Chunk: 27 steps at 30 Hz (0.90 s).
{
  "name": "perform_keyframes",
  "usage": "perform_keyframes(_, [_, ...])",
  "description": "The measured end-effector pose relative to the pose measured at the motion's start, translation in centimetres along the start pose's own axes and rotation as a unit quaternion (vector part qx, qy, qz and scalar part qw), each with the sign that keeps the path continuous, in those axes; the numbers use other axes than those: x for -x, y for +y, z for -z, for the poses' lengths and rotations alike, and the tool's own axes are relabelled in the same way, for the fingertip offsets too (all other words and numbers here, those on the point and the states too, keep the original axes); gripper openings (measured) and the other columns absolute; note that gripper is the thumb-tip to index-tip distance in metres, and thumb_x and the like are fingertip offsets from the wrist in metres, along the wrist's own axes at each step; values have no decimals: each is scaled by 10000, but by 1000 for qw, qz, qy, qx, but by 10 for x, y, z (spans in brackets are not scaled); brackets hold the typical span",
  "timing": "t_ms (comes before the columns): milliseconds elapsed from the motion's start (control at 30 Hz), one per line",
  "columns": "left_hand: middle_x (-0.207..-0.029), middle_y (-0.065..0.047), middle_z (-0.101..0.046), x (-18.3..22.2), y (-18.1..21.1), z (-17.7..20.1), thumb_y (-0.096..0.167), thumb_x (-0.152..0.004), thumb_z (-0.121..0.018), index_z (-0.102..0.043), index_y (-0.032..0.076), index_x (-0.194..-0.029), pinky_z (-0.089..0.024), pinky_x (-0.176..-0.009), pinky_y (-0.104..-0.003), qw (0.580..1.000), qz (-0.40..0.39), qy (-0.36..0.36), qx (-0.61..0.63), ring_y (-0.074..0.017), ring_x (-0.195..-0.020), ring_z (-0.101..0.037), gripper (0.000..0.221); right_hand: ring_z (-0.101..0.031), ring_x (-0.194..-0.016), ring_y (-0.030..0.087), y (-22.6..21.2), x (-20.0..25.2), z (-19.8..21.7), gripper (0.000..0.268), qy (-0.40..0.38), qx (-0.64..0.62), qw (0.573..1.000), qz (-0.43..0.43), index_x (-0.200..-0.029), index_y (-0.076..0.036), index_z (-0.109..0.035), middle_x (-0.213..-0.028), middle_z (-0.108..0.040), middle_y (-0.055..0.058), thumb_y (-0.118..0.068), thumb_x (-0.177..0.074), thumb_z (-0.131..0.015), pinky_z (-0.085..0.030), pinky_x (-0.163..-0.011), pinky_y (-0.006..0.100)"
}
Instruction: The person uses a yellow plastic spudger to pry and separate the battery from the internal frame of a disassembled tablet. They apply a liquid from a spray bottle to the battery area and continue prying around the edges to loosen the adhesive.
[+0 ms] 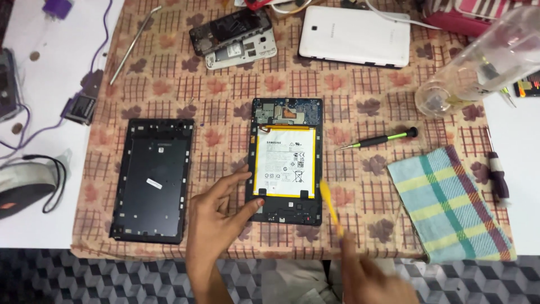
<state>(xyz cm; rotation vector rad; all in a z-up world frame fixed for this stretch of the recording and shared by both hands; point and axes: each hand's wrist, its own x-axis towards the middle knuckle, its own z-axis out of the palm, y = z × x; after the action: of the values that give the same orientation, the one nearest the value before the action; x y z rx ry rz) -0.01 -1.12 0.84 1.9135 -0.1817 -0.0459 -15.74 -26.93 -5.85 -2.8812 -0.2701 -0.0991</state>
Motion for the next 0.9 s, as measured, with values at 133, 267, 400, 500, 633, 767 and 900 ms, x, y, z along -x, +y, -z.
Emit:
perform_keyframes(133, [-1368, -191, -682, 1, -5, 1, -34, -746, -824, -698, 0, -1209, -618, -898, -264, 998, -48, 3, -27, -227, -1211, -704, 481, -641, -352, 229, 12, 30, -21, 525, -12, -56, 998, -13, -1351, 64, -591, -647, -682, 164, -84, -849, -632, -470, -269, 413])
perform_keyframes(267, [-1358, -182, -691, 1, -1, -1, -23, -747, -827, -705, 7, -1198, -619, -896, -277, 999, -38, 3, -29, -222, -1195, -717, 468, -627, -382, 233, 8, -23, 17, 573, 40, -148, 988, -35, -1389, 116, -541, -567, -631, 128, -59, -852, -638, -479, -378, 408])
perform_keyframes(400, [-1330, -189, -705, 3, 5, 1, -23, -735, -842, -714, 0, -1189, -592, -972, -294, 998, -48, 5, -44, -225, -1208, -707, 472, -641, -385, 270, 2, -73, 51, 296, 38, -263, 955, -135, -1169, 92, -678, -567, -645, 208, -66, -926, -620, -481, -417, 426])
perform_keyframes(500, [-1331, -175, -706, 2, 5, 1, -14, -727, -840, -718, 6, -1177, -603, -947, -285, 998, -30, 12, -45, -206, -1180, -721, 466, -663, -358, 246, 0, -60, 41, 442, 18, -278, 951, -139, -1310, 93, -632, -522, -665, 191, -40, -890, -605, -511, -391, 395])
perform_keyframes(633, [-1322, -157, -730, 1, 1, 0, -19, -732, -847, -722, -4, -1167, -589, -838, -287, 1000, -3, 7, -23, -202, -1127, -738, 452, -705, -424, 229, -15, 1, 8, 367, 100, -210, 966, -114, -1161, 18, -710, -515, -668, 166, -104, -816, -732, -539, -446, 362])
perform_keyframes(767, [-1325, -144, -739, 2, -5, -1, -38, -803, -793, -728, 3, -1144, -613, -787, -241, 1000, -8, 20, 10, -166, -1092, -755, 350, -704, -484, 176, 3, 26, 17, 329, 80, -197, 950, -229, -1170, -105, -775, -602, -732, 116, -176, -849, -767, -563, -472, 322])
perform_keyframes(900, [-1239, -148, -774, 6, -1, 0, -36, -909, -716, -727, 12, -1179, -606, -833, -213, 994, -90, 48, -39, -103, -1041, -774, 275, -750, -512, 152, 28, -4, 65, 401, 59, -143, 965, -212, -1253, -66, -707, -602, -755, 88, -154, -862, -719, -591, -536, 297])
